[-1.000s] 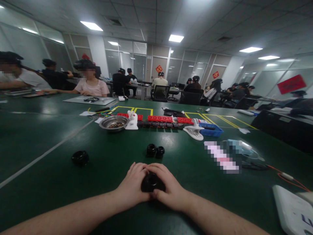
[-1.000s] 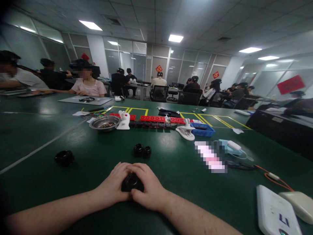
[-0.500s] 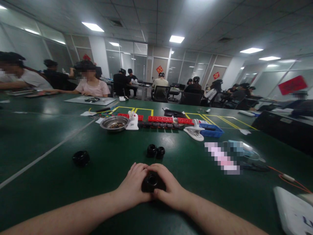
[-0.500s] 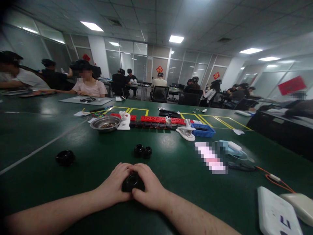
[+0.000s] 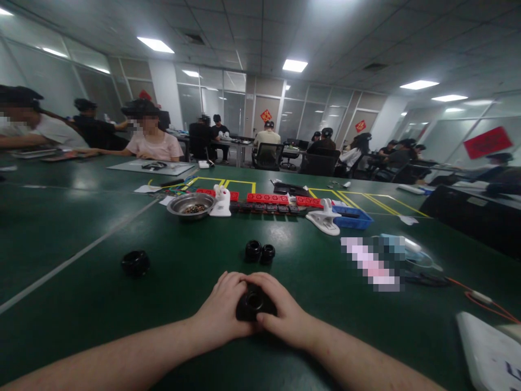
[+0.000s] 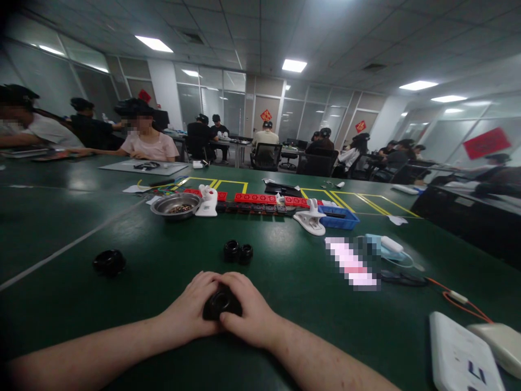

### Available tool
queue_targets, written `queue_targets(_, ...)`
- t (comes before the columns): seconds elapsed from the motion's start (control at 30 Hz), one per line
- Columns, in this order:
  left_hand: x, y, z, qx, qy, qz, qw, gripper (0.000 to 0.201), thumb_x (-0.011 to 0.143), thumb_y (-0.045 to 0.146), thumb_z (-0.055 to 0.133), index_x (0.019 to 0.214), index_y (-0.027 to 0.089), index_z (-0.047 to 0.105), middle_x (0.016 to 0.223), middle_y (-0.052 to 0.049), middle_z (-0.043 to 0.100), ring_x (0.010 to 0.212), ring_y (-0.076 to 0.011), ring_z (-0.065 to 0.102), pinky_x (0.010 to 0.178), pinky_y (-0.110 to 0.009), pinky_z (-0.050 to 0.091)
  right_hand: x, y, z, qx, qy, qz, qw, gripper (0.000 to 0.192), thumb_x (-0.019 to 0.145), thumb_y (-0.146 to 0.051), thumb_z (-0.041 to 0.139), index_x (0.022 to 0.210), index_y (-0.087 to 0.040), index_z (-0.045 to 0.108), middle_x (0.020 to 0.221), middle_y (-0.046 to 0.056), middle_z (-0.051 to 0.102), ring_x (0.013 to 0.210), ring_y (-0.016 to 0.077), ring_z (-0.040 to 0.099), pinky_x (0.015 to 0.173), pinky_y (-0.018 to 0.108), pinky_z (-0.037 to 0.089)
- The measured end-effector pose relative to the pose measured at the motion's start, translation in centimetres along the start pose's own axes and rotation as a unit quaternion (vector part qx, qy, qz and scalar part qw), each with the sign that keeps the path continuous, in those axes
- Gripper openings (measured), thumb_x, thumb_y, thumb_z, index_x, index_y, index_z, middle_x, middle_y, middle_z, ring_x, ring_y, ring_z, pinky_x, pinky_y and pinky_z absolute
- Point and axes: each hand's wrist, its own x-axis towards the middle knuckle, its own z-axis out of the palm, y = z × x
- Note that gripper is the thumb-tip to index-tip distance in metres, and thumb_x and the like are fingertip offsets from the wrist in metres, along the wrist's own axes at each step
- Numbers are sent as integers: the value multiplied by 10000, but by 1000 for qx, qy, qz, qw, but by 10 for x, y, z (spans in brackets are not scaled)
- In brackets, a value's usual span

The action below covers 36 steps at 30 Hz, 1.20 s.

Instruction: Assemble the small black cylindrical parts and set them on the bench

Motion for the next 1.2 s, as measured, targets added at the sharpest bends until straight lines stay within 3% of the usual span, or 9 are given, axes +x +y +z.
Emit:
queue_targets(0.1,1,-1,0,4,-2,5,1000,417,571,457,660,881,201,550,1032,-60,507,996,-281,453,950,-505,273,-1,1,2,-4,22,42,999,553,694,-343,598,1174,-187,370,1131,90,455,1032,233,442,895,382,347)
queue_targets(0.2,1,-2,1,5,-3,8,1000,400,562,463,664,835,194,551,1013,-62,508,976,-281,459,929,-498,301,0,3,4,-27,49,71,996,488,638,-395,651,1027,-184,444,986,63,490,897,212,486,793,353,407)
queue_targets(0.33,0,0,0,1,1,-3,1000,500,556,422,682,977,196,534,1024,-64,501,988,-280,450,924,-487,313,2,1,2,-30,27,32,999,327,705,-342,595,982,-192,508,1018,63,479,962,206,469,851,353,376)
queue_targets(0.5,1,2,-2,-2,-9,-2,1000,454,562,426,677,929,191,551,1010,-65,511,974,-275,451,886,-458,354,0,0,0,3,0,26,1000,505,738,-394,546,1169,-179,393,1145,98,451,1061,231,425,913,388,328)
queue_targets(0.67,2,-1,1,5,-7,6,1000,416,556,427,677,858,171,550,1015,-74,501,968,-275,455,888,-454,352,0,5,4,-14,42,72,996,480,630,-425,651,992,-184,450,942,47,491,853,199,487,754,334,416)
queue_targets(0.77,1,-1,1,6,-8,0,1000,473,548,411,683,933,176,539,1014,-72,502,978,-280,454,928,-481,305,2,5,3,-22,39,54,998,403,623,-367,671,934,-191,485,928,36,488,862,192,484,767,326,412)
queue_targets(0.83,0,0,1,-1,-6,-6,1000,516,552,408,681,995,197,523,1025,-66,501,987,-279,453,933,-486,298,3,3,1,-12,20,26,999,362,678,-314,621,996,-191,500,1011,55,480,956,203,468,849,346,376)
queue_targets(0.97,0,3,-3,-12,-12,-13,1000,471,570,431,662,968,211,536,1043,-63,498,1010,-286,444,928,-493,305,1,0,-1,27,-12,16,999,518,713,-280,569,1188,-189,382,1165,86,430,1084,225,409,931,379,314)
queue_targets(1.2,2,0,0,4,-19,-7,1000,440,550,392,682,904,172,541,1042,-84,493,1008,-291,445,937,-494,297,-1,6,5,26,33,92,995,498,589,-365,698,969,-190,428,934,31,487,838,188,479,723,315,416)
